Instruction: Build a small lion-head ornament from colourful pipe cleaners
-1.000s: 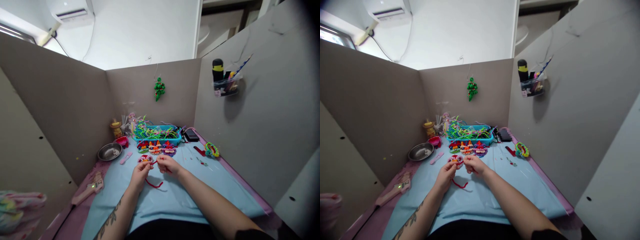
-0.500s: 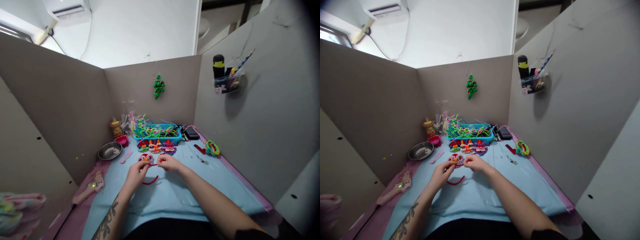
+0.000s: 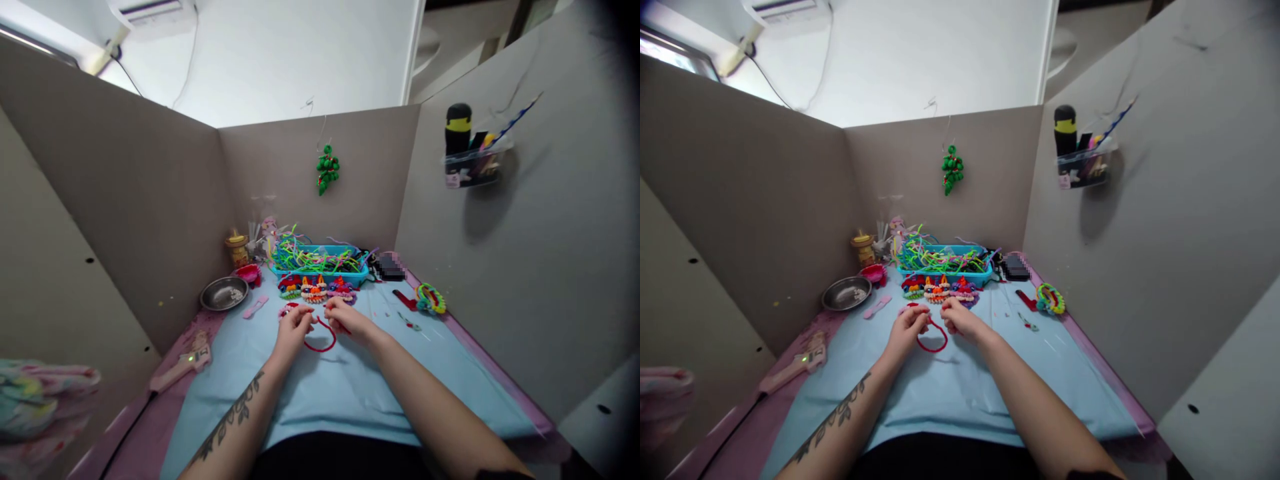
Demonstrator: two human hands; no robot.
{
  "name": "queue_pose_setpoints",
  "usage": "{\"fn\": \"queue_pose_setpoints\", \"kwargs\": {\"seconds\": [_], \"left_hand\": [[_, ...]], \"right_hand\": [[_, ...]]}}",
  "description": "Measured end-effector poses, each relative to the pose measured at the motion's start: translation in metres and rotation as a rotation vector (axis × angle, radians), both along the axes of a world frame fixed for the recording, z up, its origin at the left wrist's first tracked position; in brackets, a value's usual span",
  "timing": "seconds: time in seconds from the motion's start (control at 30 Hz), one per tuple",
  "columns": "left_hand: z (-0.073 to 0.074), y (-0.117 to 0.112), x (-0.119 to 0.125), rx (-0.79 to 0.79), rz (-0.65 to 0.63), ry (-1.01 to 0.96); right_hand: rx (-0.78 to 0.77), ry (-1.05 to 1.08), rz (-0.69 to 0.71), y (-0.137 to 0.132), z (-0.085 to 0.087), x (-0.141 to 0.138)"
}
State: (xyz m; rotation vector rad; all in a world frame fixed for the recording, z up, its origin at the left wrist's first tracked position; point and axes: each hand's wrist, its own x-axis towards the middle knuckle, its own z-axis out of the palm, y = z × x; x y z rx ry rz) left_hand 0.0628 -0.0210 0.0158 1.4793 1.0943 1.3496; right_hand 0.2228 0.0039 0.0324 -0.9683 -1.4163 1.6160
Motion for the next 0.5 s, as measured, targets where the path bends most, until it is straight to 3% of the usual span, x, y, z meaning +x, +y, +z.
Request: {"fn": "queue_pose_setpoints", "kwargs": {"seconds": [0.1,0.3,0.5], "left_hand": [[-0.009,0.0,-0.002,0.077,0.047,-0.052],[-0.004,-0.007,-0.008,0.36,0.203,0.224],[-0.002,-0.008,-0.008,0.36,0.213,0.262]], "right_hand": [[0.066,-0.073,-0.052,0.006,-0.01,-0.006],[0.28,-0.22,-0.1,0.009,-0.023,-0.014],[0.347,-0.329,0.01,-0.001,-0.02,-0.018]]}}
